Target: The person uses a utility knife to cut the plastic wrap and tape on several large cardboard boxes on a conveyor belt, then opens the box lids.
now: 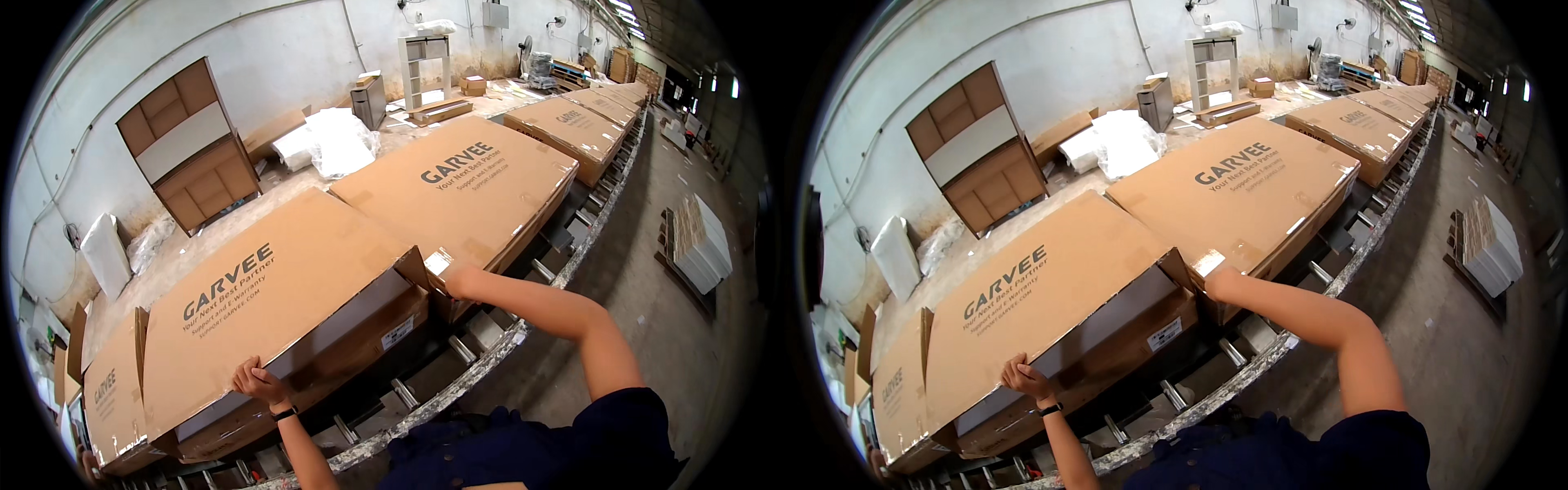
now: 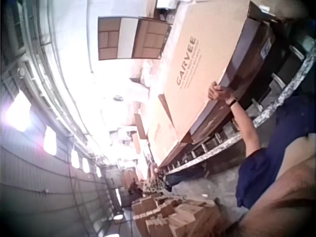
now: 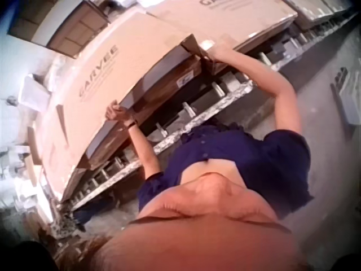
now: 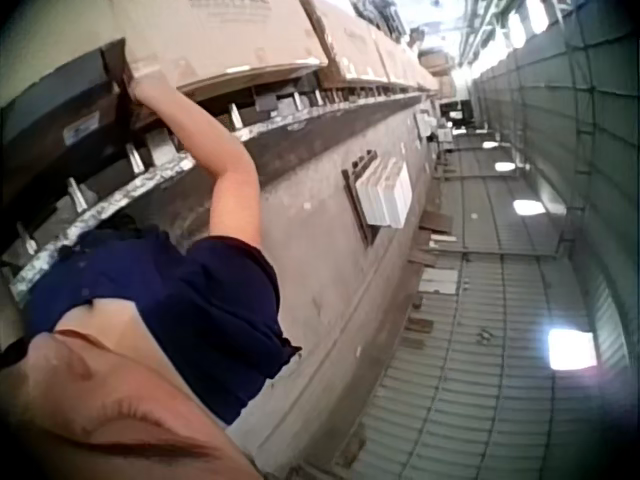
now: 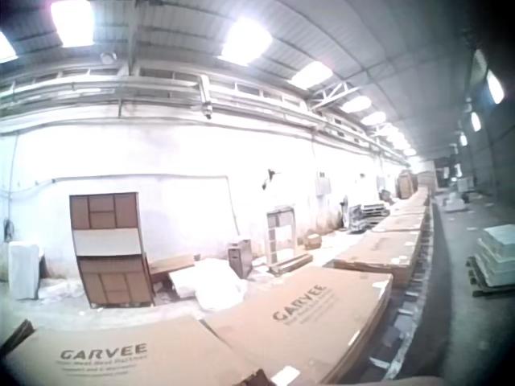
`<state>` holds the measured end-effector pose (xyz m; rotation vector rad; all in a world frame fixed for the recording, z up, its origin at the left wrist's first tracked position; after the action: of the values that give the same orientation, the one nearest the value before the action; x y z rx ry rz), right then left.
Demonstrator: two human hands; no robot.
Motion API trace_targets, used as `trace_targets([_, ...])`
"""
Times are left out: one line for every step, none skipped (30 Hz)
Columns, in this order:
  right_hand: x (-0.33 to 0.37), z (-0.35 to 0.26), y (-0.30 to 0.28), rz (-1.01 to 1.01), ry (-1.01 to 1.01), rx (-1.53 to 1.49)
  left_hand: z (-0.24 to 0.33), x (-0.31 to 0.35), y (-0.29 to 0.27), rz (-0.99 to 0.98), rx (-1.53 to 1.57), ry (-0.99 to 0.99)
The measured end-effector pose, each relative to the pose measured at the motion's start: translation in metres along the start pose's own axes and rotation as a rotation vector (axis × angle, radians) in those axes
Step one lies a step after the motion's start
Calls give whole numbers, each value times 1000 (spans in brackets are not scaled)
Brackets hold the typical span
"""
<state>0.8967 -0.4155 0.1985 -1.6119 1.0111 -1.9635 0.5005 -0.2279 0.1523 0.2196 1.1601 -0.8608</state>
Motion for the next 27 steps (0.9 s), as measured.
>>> trace_targets([6,0,5,32,-44,45,2,-1,-2,-5,9,6])
trace_targets([-10,9,24,180,-73,105,7,-2,-2,-10,12,6])
trace_targets([-17,13,39,326,-104,167,10,-3,-2,-38,25,-2])
trace_targets([-15,15,48,322,-109,165,11,-4,-4,-65,35,-9])
trace_targets([-11,16,54,396,-95,139,13,-4,-7,-69,31,-7])
trace_targets([-6,16,59,470,-79,113,16,-5,-9,-94,53,-33])
trace_targets([2,12,65,471,-78,111,20,-5,-12,-116,76,-60])
trace_targets([9,7,70,502,-25,96,28,-2,-18,-117,72,-59])
trace_targets([14,5,75,532,30,82,37,4,-27,-87,197,-91])
trace_targets([18,4,81,530,27,83,48,15,-36,-56,320,-126])
trace_targets([23,5,87,551,36,39,65,30,-39,-161,421,-98])
trace_targets([28,8,94,571,48,-5,85,46,-42,-268,524,-70])
trace_targets([31,11,102,569,49,-3,102,66,-38,-394,649,-35])
trace_targets([33,15,111,578,14,39,124,78,-32,-537,701,-6])
trace_targets([36,16,121,590,-24,83,141,88,-21,-715,806,-38])
trace_targets([40,15,132,590,-21,82,157,90,-8,-844,872,-51])
trace_targets([48,15,145,681,-6,4,174,91,8,-917,912,-98])
trace_targets([56,15,164,772,10,-73,184,92,24,-977,915,-119])
trace_targets([58,26,204,862,57,-153,204,91,39,-956,945,-33])
trace_targets([57,26,236,728,170,29,219,92,53,-994,960,-17])
trace_targets([53,34,282,691,131,-94,235,99,68,-1136,954,-27])
trace_targets([55,26,300,744,152,-151,246,105,82,-1156,954,92])
trace_targets([55,16,306,745,153,-155,255,116,96,-1171,948,207])
trace_targets([55,9,304,842,236,-207,260,135,113,-1195,919,320])
trace_targets([57,2,296,936,322,-263,262,153,128,-1221,888,434])
trace_targets([63,-5,287,942,336,-291,262,169,136,-1416,704,496])
trace_targets([65,-10,279,934,344,-309,258,177,140,-1435,700,505])
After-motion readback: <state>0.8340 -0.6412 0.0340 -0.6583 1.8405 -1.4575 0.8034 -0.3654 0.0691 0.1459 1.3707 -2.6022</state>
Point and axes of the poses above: each hand's wrist, its own x-axis away from the middle knuckle, its own y-axis out of the palm, z = x × y, the point moved 3 cm from there along -x, towards the middle knuckle, and after that the axes turned 8 degrees about -y, right-handed, at the moved point
